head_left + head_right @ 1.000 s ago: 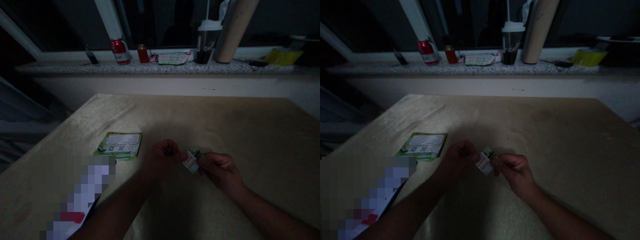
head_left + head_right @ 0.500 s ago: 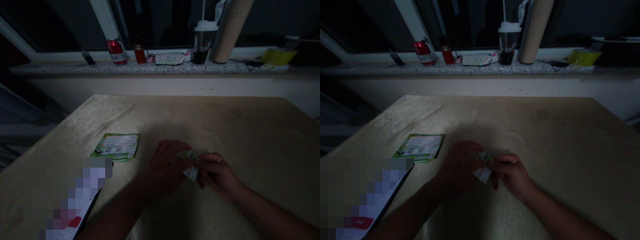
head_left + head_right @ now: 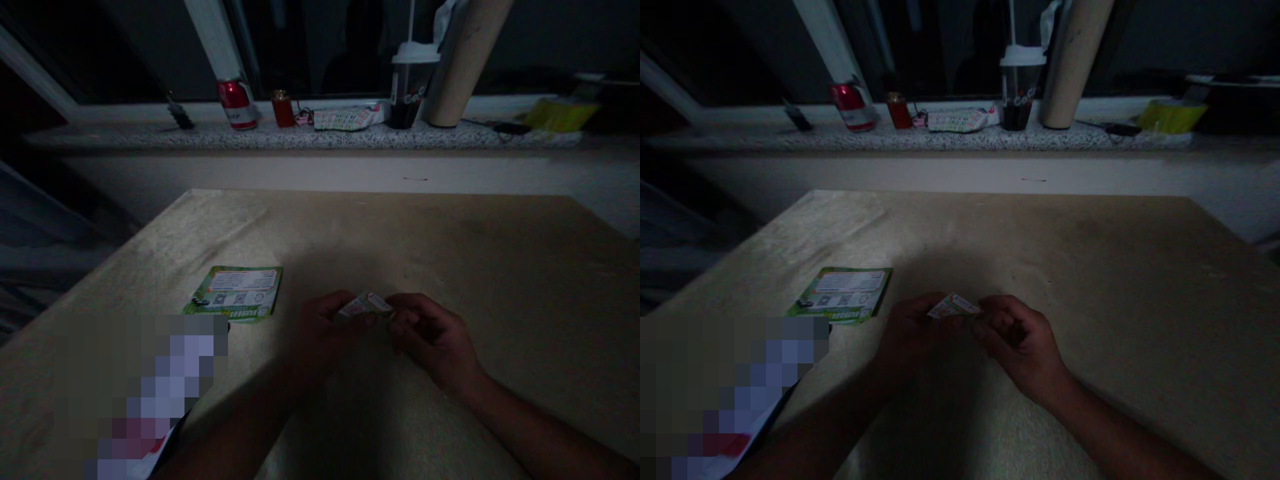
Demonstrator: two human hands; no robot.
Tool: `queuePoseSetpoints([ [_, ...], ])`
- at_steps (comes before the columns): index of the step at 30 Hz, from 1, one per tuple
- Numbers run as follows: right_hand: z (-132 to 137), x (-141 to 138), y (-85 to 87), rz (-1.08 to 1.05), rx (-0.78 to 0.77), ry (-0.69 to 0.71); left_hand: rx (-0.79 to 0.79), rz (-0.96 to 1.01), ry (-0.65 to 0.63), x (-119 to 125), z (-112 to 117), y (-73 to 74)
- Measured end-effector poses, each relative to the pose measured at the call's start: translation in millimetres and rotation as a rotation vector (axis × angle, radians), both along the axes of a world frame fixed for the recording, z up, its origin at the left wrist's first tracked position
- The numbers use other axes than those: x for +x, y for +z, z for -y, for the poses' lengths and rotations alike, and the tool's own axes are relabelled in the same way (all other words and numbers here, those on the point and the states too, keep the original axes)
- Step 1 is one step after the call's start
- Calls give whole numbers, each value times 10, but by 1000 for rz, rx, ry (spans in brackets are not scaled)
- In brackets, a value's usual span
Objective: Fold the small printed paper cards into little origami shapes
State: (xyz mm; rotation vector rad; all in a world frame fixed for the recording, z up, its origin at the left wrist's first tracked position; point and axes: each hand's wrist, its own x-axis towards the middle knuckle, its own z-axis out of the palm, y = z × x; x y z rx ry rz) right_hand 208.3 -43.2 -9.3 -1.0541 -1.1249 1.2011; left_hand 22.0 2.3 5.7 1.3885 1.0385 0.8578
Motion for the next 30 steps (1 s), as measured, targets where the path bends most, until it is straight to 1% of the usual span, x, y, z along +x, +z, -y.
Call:
queuePoseSetpoints([
  [1, 11, -7, 7, 83, 60, -37, -99, 47, -8, 21, 7, -19],
  [3, 26, -11, 18, 226, 142, -74, -185, 110, -41, 49, 14, -56],
  [6, 31, 3, 33, 368, 223, -90, -167, 106, -90, 57, 20, -73],
  [10, 23, 17, 57, 458, 295, -73, -66, 51, -107, 30, 19, -7],
  [14, 25, 13, 58, 511, 312, -63, 148, -80, -78, -5, -2, 62],
  [19, 31, 15, 39, 537, 339, -52, 423, -203, -101, -52, -21, 68],
  [22, 35, 17, 40, 567, 366, -45, 666, -274, -112, -73, -15, 56],
  [25, 45, 12, 35, 579, 394, -40, 900, -302, -89, -78, -7, 49],
  [27, 55, 6, 24, 584, 419, -44, 987, -354, -75, -73, 0, 54],
  [30, 71, -3, 6, 594, 471, -47, 1051, -441, -93, -58, 9, 80],
])
